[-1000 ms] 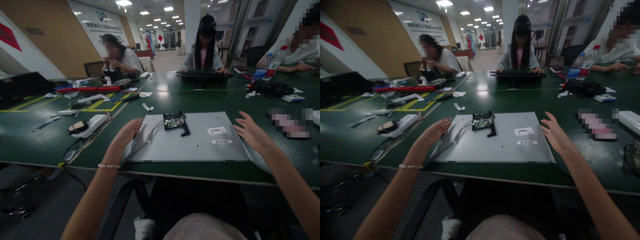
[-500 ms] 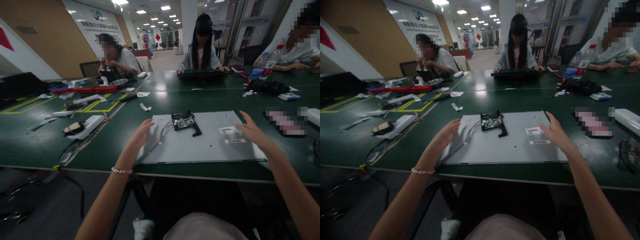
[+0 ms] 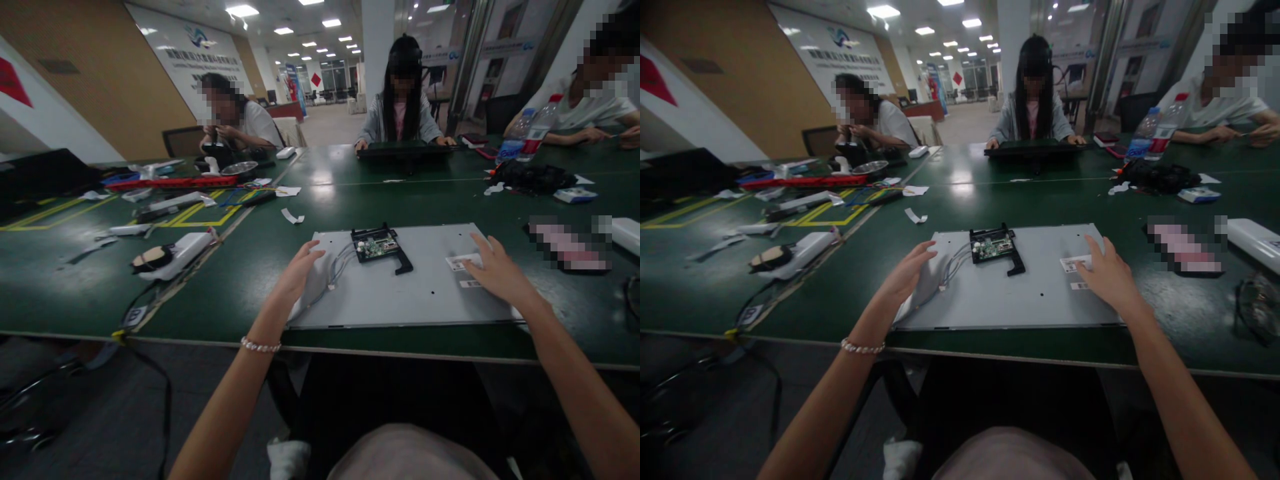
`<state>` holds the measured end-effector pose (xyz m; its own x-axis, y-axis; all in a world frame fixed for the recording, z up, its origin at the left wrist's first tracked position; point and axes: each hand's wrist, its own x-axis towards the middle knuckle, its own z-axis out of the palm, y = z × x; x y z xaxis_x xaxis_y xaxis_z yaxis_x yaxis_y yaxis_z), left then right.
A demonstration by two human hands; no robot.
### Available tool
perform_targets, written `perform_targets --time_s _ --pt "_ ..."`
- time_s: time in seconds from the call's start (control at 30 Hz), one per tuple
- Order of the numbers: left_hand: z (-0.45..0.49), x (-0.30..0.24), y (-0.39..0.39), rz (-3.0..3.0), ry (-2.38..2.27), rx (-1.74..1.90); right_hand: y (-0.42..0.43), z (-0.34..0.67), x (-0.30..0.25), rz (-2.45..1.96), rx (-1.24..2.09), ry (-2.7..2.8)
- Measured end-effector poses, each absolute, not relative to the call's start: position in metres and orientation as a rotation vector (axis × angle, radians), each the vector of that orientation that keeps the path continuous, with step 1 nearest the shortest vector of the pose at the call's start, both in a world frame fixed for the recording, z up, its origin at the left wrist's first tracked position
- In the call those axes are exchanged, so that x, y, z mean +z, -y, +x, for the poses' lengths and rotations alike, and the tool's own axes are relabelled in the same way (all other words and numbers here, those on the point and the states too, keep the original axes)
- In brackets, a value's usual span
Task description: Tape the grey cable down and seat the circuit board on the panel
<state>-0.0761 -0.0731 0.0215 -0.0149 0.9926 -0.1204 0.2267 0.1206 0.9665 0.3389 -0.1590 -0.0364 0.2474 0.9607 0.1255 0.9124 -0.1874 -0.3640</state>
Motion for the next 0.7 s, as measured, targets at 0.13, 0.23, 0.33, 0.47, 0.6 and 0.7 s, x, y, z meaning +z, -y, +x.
perform_targets --time_s 0.13,0.23,0.33,0.47,0.6,0.7 --pt "-0.070 0.023 0.079 1.314 -1.406 0.967 0.159 0.345 -0.046 -2.132 0.060 1.740" --pt "-0.067 0.023 0.082 1.342 -1.402 0.965 0.160 0.348 -0.052 -2.087 0.008 1.770" --pt "-0.064 0.021 0.083 1.350 -1.439 0.982 0.162 0.346 -0.054 -2.102 0.008 1.769" --pt "-0.062 0.019 0.085 1.389 -1.444 0.970 0.164 0.342 -0.052 -2.179 0.104 1.711" --pt "-0.060 0.017 0.085 1.500 -1.512 0.896 0.165 0.339 -0.052 -2.157 0.120 1.678" --pt "-0.058 0.018 0.083 1.587 -1.569 0.815 0.164 0.337 -0.053 -2.112 0.089 1.702"
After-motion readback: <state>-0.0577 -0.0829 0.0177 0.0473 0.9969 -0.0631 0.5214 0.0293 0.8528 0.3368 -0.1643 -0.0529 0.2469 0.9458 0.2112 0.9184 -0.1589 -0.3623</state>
